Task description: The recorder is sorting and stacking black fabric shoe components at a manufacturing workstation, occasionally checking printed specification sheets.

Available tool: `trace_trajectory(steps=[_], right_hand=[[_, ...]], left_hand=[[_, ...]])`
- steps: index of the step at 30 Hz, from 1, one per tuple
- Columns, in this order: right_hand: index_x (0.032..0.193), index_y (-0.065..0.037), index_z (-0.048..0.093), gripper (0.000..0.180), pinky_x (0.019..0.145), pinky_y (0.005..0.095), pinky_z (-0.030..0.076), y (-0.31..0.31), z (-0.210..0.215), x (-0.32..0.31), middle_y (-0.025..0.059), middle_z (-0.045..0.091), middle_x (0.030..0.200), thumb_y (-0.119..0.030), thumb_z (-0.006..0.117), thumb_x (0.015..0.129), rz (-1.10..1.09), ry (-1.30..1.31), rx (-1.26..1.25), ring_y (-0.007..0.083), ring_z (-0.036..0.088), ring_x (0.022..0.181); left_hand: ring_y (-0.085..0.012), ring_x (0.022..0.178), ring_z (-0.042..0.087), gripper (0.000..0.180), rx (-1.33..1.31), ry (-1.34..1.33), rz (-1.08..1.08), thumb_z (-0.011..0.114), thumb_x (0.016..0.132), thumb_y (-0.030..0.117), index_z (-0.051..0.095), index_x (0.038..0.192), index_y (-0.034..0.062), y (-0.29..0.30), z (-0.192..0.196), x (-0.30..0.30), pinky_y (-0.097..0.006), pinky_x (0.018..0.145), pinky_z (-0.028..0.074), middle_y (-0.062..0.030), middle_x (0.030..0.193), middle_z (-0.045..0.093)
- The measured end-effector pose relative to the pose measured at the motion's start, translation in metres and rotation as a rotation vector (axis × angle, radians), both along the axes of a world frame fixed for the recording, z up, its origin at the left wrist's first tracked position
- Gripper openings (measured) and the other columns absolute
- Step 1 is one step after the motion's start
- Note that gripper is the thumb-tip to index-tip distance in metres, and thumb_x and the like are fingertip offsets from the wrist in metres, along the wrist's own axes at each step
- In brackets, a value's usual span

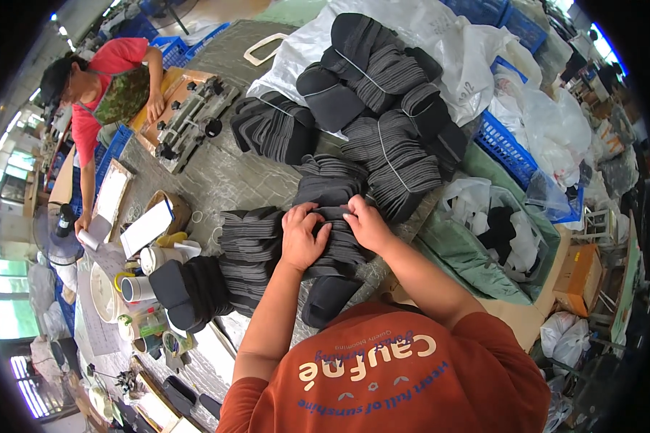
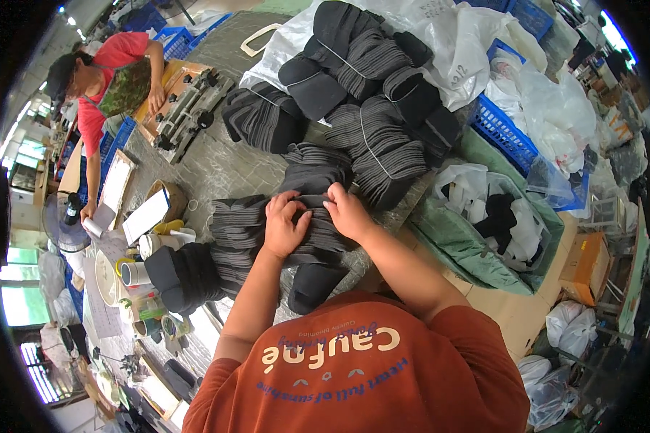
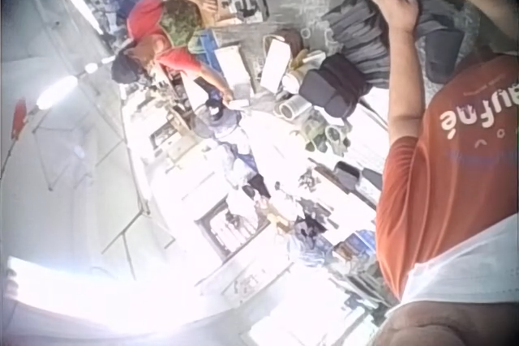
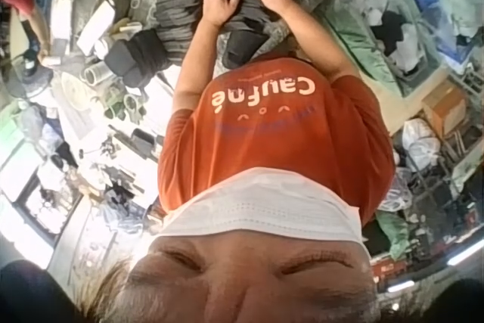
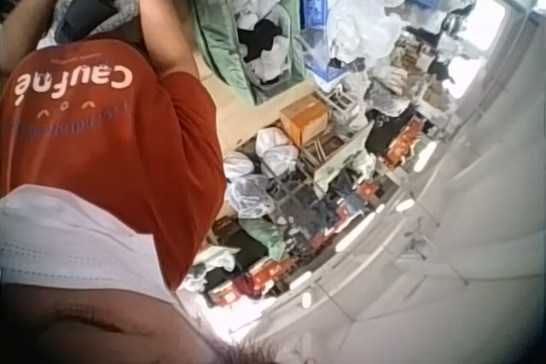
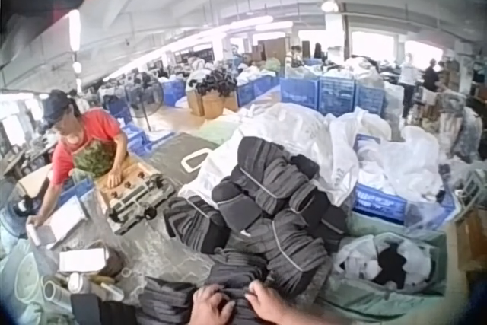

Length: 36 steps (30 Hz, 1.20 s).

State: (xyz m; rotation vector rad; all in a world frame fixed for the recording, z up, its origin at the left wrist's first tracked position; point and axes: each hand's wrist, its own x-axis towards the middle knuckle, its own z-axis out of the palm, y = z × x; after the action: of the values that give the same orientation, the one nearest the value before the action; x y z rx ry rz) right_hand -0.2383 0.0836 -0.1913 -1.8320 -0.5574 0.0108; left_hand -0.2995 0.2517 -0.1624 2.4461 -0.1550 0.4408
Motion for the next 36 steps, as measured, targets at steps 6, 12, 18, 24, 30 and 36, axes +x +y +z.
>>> trace_trajectory(steps=[6,12,18,24,30,36], right_hand=[[0.093,-0.002,0.044,0.016,0.063,0.0327,0.043,-0.006,-0.014,0.006,0.0105,0.055,0.075,-0.008,0.056,0.084,-0.314,0.274,0.106,0.0209,0.052,0.065],[0.115,0.002,0.046,0.024,0.082,0.0267,0.044,-0.030,0.028,0.008,0.0090,0.058,0.100,-0.003,0.040,0.092,-0.285,0.558,0.513,0.0132,0.055,0.089],[0.114,0.001,0.048,0.026,0.090,0.0368,0.044,-0.076,0.060,0.012,0.0111,0.055,0.112,-0.003,0.037,0.090,-0.028,0.893,1.049,0.0218,0.055,0.102],[0.107,0.002,0.050,0.021,0.091,0.0372,0.042,-0.154,0.065,0.015,0.0130,0.057,0.107,-0.002,0.039,0.090,-0.249,0.556,1.002,0.0218,0.055,0.100],[0.062,-0.006,0.050,0.021,0.081,0.0274,0.041,-0.223,0.061,0.012,0.0087,0.055,0.111,0.012,0.046,0.073,-0.374,0.297,0.830,0.0184,0.050,0.100],[0.061,-0.006,0.049,0.021,0.085,0.0358,0.046,-0.233,0.078,0.009,0.0163,0.044,0.129,0.008,0.046,0.076,0.124,0.438,1.130,0.0273,0.051,0.109]], left_hand=[[-0.0276,0.091,0.051,0.018,0.050,0.064,0.087,0.069,0.069,0.020,0.059,0.077,0.0067,-0.001,-0.001,0.000,-0.040,0.084,0.036,-0.0085,0.090,0.055],[-0.0284,0.094,0.051,0.020,0.001,0.044,0.166,0.067,0.073,0.021,0.058,0.083,0.0060,0.004,-0.014,0.003,-0.039,0.082,0.038,-0.0086,0.095,0.057],[-0.0317,0.099,0.050,0.021,0.053,0.043,0.207,0.066,0.074,0.019,0.059,0.088,0.0050,0.006,0.000,0.003,-0.042,0.084,0.038,-0.0116,0.103,0.057],[-0.0342,0.096,0.050,0.016,0.015,-0.061,0.184,0.064,0.073,0.007,0.057,0.086,0.0019,0.006,0.028,-0.022,-0.041,0.085,0.039,-0.0154,0.101,0.057],[-0.0333,0.097,0.051,0.015,-0.041,-0.051,0.268,0.061,0.072,-0.002,0.055,0.084,0.0016,0.013,0.033,-0.080,-0.041,0.086,0.039,-0.0159,0.101,0.057],[-0.0321,0.094,0.052,0.013,0.018,-0.076,0.278,0.060,0.072,-0.003,0.054,0.082,0.0014,-0.001,0.046,-0.092,-0.041,0.084,0.040,-0.0151,0.099,0.057]])
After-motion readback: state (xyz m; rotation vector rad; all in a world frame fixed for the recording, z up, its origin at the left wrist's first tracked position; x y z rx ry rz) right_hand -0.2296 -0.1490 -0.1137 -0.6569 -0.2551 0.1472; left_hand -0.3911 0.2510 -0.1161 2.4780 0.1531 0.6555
